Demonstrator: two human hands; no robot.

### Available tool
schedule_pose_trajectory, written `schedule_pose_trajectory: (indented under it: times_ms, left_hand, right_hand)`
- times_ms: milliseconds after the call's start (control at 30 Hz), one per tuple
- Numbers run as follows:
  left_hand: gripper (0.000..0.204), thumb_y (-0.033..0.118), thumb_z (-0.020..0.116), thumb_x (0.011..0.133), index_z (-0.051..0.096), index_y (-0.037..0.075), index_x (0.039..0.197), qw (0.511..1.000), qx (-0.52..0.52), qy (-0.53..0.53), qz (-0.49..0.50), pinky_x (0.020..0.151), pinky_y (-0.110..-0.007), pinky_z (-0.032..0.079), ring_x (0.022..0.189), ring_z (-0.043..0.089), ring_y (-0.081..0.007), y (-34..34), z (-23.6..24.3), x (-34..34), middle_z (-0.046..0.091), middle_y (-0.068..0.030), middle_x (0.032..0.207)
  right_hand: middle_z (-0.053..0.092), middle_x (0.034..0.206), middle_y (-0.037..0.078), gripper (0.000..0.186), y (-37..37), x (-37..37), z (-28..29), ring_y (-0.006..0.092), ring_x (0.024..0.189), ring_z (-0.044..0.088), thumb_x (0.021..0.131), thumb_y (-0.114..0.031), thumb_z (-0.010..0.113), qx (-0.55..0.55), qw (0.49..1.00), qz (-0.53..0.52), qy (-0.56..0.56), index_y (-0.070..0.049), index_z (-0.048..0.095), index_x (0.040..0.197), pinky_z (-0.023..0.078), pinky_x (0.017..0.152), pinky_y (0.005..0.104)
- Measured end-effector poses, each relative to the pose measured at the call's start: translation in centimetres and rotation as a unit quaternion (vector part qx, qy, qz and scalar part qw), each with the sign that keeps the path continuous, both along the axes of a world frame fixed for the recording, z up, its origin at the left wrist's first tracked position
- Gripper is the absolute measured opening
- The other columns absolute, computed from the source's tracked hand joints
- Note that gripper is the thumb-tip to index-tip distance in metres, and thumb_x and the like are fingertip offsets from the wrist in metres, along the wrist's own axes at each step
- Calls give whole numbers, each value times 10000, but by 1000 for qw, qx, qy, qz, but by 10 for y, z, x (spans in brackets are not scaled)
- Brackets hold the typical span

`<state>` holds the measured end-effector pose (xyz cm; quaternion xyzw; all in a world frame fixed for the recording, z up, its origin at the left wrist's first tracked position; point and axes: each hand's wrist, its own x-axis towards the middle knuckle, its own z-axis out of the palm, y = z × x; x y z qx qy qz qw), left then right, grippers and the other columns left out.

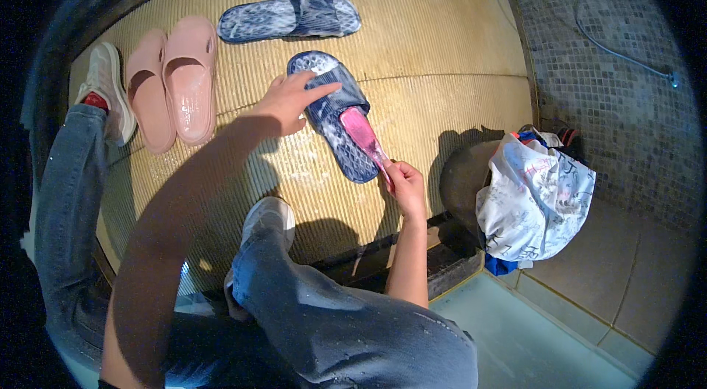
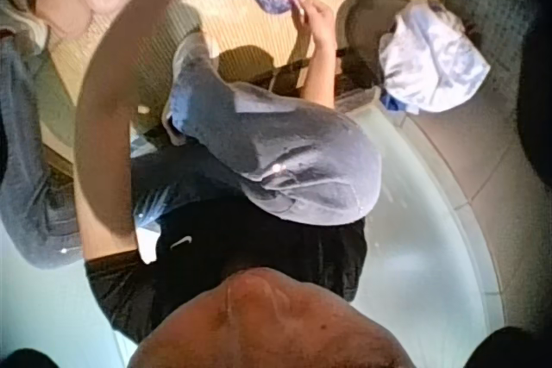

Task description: The person scrubs a blue patterned slipper with a pink brush, applying soap and working on the top and bottom surfaces. The person flips the slipper over to clean different areas and continues scrubbing until the end of the clip.

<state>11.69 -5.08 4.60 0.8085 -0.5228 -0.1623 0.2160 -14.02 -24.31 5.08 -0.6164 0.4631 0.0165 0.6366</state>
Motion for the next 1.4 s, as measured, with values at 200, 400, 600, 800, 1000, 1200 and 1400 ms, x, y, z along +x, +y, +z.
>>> schedule_pose_trajectory:
  times_ms: [200,400,600,800,1000,1200,1400]
  left_hand:
    - [800,127,778,685,474,267,1412,987,-8,-28,160,845,-447,436,932,580,-300,55,-11,-49,545,-129,1014]
    - [841,176,824,645,444,198,1395,965,-18,60,254,823,-504,477,949,570,-373,93,-6,-69,515,-165,1081]
    - [926,245,871,534,463,140,1358,980,-73,-49,177,999,-512,413,1256,466,-403,77,7,-32,444,-204,1363]
    - [955,293,873,494,478,103,1342,994,-39,-56,85,1035,-486,372,1220,477,-365,56,-3,-25,510,-142,1292]
    - [900,343,845,517,503,118,1319,995,-6,-31,92,1028,-488,379,1196,490,-356,66,1,-36,529,-123,1266]
    - [869,373,828,536,516,110,1303,992,-38,-59,106,1017,-510,379,1177,500,-367,56,-7,-45,536,-141,1247]
    - [868,379,822,543,507,105,1304,993,-51,-51,96,1019,-519,375,1179,496,-370,58,-7,-44,532,-147,1249]
  right_hand:
    - [507,561,-54,308,-12,-5,12,26,471,390,929,-214,670,-8,1000,-24,-15,-90,589,659,271,448,208]
    - [526,547,-41,230,-43,-27,22,35,441,388,871,-220,741,13,996,82,34,-40,676,743,246,427,209]
    - [502,507,-38,284,-62,-16,32,46,407,370,873,-232,727,34,989,116,79,-58,648,663,236,404,224]
    - [514,559,-47,218,41,78,15,41,500,439,892,-212,721,28,973,229,8,-52,662,757,323,464,215]
    - [508,562,-59,246,-9,56,23,28,470,391,897,-271,715,100,952,283,66,-35,716,828,271,431,202]
    - [502,535,-48,286,-77,0,17,38,451,381,893,-277,717,60,970,221,78,-34,698,743,250,421,215]
    - [589,667,-49,216,53,95,8,45,623,484,865,-247,751,-92,938,333,-11,-32,741,856,390,558,220]
